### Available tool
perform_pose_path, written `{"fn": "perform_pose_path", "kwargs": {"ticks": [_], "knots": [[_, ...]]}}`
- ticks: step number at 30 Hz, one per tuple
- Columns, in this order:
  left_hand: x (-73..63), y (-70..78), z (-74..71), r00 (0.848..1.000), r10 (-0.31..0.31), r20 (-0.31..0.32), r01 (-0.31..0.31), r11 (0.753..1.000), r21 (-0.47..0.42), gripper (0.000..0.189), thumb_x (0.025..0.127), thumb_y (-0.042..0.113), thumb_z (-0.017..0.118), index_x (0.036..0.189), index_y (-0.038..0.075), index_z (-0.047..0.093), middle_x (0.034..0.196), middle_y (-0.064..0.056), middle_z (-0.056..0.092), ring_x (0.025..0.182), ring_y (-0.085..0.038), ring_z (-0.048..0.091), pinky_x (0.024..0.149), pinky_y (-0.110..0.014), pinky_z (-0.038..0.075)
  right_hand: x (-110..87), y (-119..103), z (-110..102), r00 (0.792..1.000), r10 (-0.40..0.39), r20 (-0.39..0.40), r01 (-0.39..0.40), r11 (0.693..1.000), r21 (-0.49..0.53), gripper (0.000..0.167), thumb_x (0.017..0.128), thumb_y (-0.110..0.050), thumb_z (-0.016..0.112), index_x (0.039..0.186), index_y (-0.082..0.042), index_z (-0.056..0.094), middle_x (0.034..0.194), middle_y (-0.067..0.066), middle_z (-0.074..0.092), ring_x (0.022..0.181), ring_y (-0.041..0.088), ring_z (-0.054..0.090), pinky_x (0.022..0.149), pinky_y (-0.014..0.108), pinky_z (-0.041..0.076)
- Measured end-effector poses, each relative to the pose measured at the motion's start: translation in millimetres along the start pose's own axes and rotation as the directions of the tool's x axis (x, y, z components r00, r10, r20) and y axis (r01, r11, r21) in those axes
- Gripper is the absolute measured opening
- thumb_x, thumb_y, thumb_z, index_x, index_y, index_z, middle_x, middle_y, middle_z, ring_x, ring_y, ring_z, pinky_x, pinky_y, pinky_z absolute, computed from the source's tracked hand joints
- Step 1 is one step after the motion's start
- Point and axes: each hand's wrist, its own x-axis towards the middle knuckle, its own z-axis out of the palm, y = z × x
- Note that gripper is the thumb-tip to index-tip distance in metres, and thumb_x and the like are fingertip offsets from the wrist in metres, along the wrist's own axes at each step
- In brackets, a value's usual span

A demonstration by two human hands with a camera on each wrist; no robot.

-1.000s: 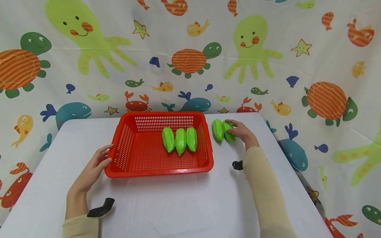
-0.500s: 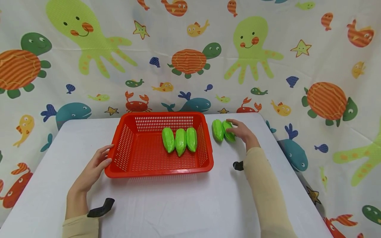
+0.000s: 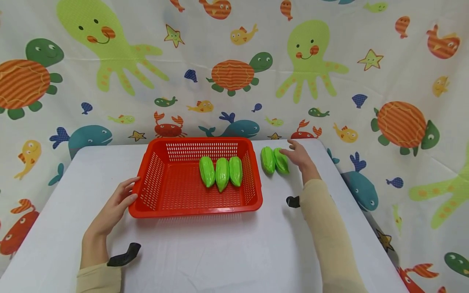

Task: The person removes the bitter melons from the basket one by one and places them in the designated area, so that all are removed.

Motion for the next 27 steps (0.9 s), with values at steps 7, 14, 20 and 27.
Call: {"fn": "perform_pose_path", "kwargs": {"ticks": [7,14,20,27], "knots": [[-0.3,1.0,-0.6,1.0,-0.004,-0.003,0.004,1.0,0.016,0.06,0.101,0.031,0.052,0.154,0.023,0.025,0.149,-0.015,0.036,0.131,-0.032,0.038,0.099,-0.056,0.042,-5.5,-28.6,-0.9,0.995,-0.052,-0.09,0.056,0.997,0.045,0.081,0.096,-0.041,0.06,0.158,-0.017,0.014,0.159,0.017,0.022,0.143,0.039,0.025,0.112,0.059,0.024],[-1.0,1.1,-0.6,1.0,-0.006,-0.003,0.006,1.0,0.015,0.06,0.101,0.032,0.052,0.154,0.022,0.026,0.148,-0.015,0.036,0.131,-0.033,0.038,0.098,-0.05,0.044,-18.5,-67.6,4.9,0.984,-0.135,-0.117,0.147,0.984,0.104,0.078,0.095,-0.037,0.062,0.157,-0.02,0.018,0.16,0.012,0.022,0.143,0.035,0.027,0.112,0.055,0.028],[-1.8,0.7,-0.6,1.0,-0.007,-0.011,0.007,1.0,0.019,0.06,0.101,0.032,0.053,0.154,0.023,0.026,0.148,-0.014,0.037,0.131,-0.032,0.039,0.098,-0.05,0.045,-31.0,-96.7,12.0,0.972,-0.213,-0.097,0.223,0.968,0.119,0.077,0.094,-0.039,0.064,0.157,-0.024,0.021,0.16,0.008,0.024,0.142,0.032,0.03,0.11,0.053,0.032],[-2.4,1.6,-0.3,1.0,-0.008,-0.008,0.009,1.0,0.02,0.06,0.101,0.031,0.052,0.154,0.023,0.026,0.148,-0.015,0.037,0.131,-0.032,0.039,0.098,-0.052,0.044,-43.6,-119.5,20.3,0.962,-0.266,-0.066,0.272,0.953,0.129,0.075,0.093,-0.038,0.065,0.156,-0.028,0.024,0.159,0.007,0.026,0.142,0.031,0.031,0.109,0.053,0.034]]}}
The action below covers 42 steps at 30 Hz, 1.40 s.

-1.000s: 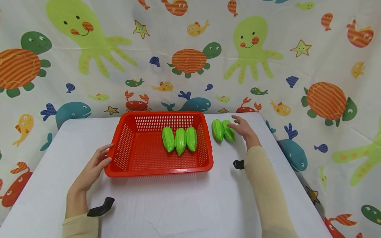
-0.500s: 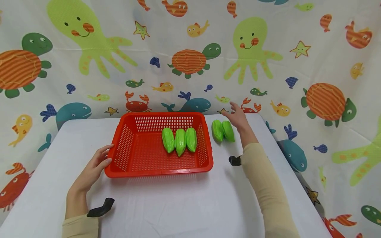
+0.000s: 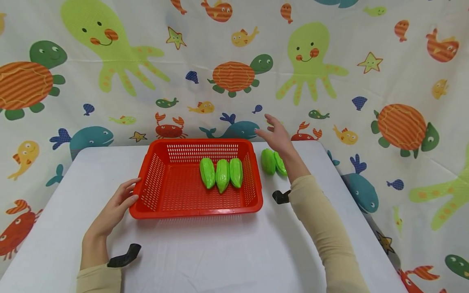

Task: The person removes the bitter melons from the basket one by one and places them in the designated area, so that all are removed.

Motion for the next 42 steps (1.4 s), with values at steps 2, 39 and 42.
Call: {"fn": "perform_pose_path", "kwargs": {"ticks": [2,39,42], "knots": [[0.1,0.0,0.3,1.0,-0.001,0.002,0.001,1.0,0.002,0.06,0.101,0.031,0.052,0.154,0.023,0.025,0.147,-0.014,0.037,0.131,-0.032,0.039,0.098,-0.052,0.044,-1.9,-5.0,3.1,1.0,-0.007,0.01,0.007,1.0,0.001,0.075,0.093,-0.038,0.065,0.156,-0.029,0.024,0.159,0.005,0.026,0.142,0.03,0.031,0.108,0.053,0.035],[3.0,-0.3,-4.4,1.0,0.008,0.011,-0.008,1.0,-0.009,0.059,0.101,0.031,0.052,0.153,0.022,0.027,0.145,-0.015,0.038,0.129,-0.031,0.04,0.096,-0.046,0.046,-11.6,-44.1,67.6,0.967,-0.148,0.207,0.14,0.989,0.054,0.071,0.091,-0.039,0.068,0.152,-0.03,0.032,0.155,0.001,0.032,0.14,0.026,0.035,0.108,0.05,0.036],[3.3,0.1,-5.4,1.0,0.009,0.013,-0.008,1.0,-0.01,0.059,0.101,0.031,0.052,0.153,0.022,0.027,0.145,-0.014,0.039,0.128,-0.03,0.04,0.095,-0.044,0.046,-9.3,-45.4,72.1,0.966,-0.143,0.218,0.136,0.99,0.044,0.07,0.092,-0.039,0.068,0.152,-0.031,0.033,0.155,0.001,0.032,0.139,0.026,0.036,0.108,0.049,0.036]]}}
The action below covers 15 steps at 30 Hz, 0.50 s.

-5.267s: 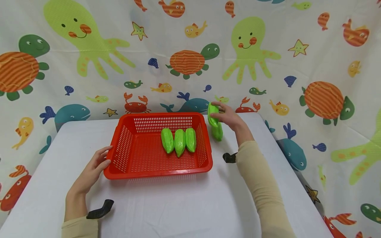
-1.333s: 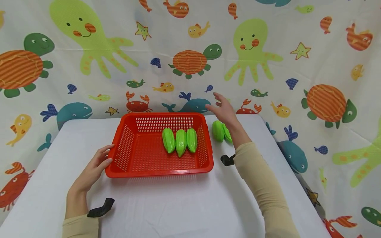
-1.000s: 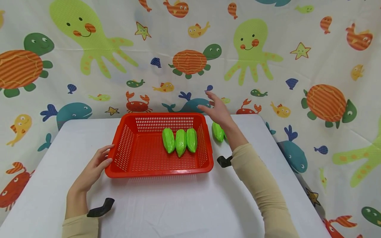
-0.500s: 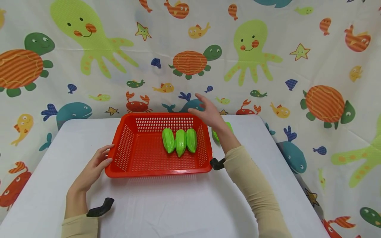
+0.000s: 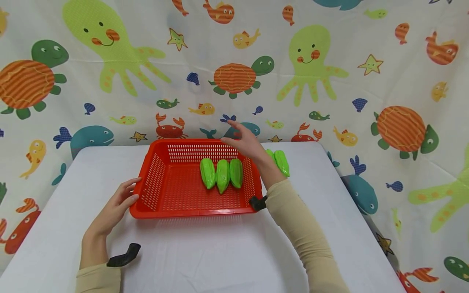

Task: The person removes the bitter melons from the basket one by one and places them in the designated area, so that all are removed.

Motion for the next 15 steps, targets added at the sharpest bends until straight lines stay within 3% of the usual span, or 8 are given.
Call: {"fn": "perform_pose_path", "kwargs": {"ticks": [4,11,15], "knots": [[0.6,0.4,-0.5,1.0,0.004,0.003,-0.004,1.0,0.002,0.059,0.101,0.031,0.052,0.153,0.023,0.027,0.145,-0.014,0.039,0.128,-0.029,0.04,0.094,-0.04,0.046,4.7,-1.0,4.9,1.0,-0.006,0.008,0.006,1.0,-0.024,0.068,0.093,-0.038,0.067,0.152,-0.029,0.034,0.154,0.002,0.034,0.139,0.027,0.037,0.107,0.05,0.037],[2.1,-3.0,-1.2,1.0,-0.004,0.003,0.004,1.0,0.005,0.059,0.101,0.032,0.052,0.153,0.023,0.027,0.146,-0.016,0.037,0.13,-0.033,0.039,0.097,-0.055,0.045,13.5,3.9,13.5,0.999,-0.003,0.049,0.004,1.0,-0.015,0.066,0.094,-0.035,0.066,0.152,-0.027,0.036,0.155,0.002,0.033,0.14,0.031,0.035,0.107,0.051,0.036],[3.2,-4.4,-1.8,1.0,-0.007,-0.003,0.007,1.0,0.01,0.059,0.101,0.032,0.052,0.153,0.024,0.027,0.146,-0.014,0.037,0.129,-0.032,0.039,0.097,-0.054,0.045,17.7,7.8,16.0,0.998,0.003,0.062,-0.003,1.0,-0.002,0.064,0.094,-0.035,0.066,0.151,-0.027,0.038,0.155,0.0,0.033,0.141,0.029,0.034,0.107,0.049,0.037]]}}
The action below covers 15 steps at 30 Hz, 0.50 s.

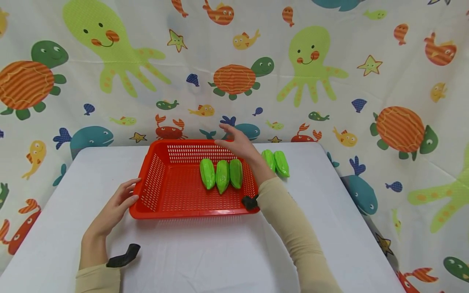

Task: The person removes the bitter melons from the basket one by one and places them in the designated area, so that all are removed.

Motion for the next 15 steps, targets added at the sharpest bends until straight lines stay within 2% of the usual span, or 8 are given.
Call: {"fn": "perform_pose_path", "kwargs": {"ticks": [6,9,15], "knots": [[0.3,-0.1,-0.3,1.0,0.01,0.001,-0.01,1.0,0.006,0.058,0.101,0.031,0.052,0.153,0.025,0.027,0.145,-0.013,0.039,0.128,-0.029,0.04,0.093,-0.039,0.047,6.0,3.9,3.0,0.999,0.0,0.034,0.001,1.0,-0.014,0.063,0.094,-0.034,0.066,0.149,-0.023,0.041,0.153,0.002,0.036,0.138,0.029,0.037,0.107,0.048,0.038],[0.0,0.3,-0.6,1.0,0.012,0.001,-0.012,1.0,0.006,0.059,0.101,0.031,0.053,0.153,0.025,0.027,0.145,-0.012,0.039,0.128,-0.029,0.041,0.092,-0.036,0.048,8.6,4.7,4.5,0.999,-0.004,0.051,0.005,1.0,-0.031,0.061,0.094,-0.033,0.065,0.149,-0.022,0.041,0.152,0.005,0.038,0.137,0.03,0.039,0.107,0.048,0.038],[-0.2,0.2,-0.4,1.0,0.013,0.005,-0.013,1.0,0.001,0.058,0.101,0.031,0.052,0.153,0.025,0.027,0.144,-0.014,0.038,0.128,-0.031,0.041,0.095,-0.045,0.047,11.7,5.3,7.7,0.996,0.002,0.084,0.001,0.999,-0.046,0.06,0.095,-0.033,0.065,0.149,-0.022,0.041,0.153,0.005,0.037,0.136,0.03,0.04,0.107,0.048,0.038]]}}
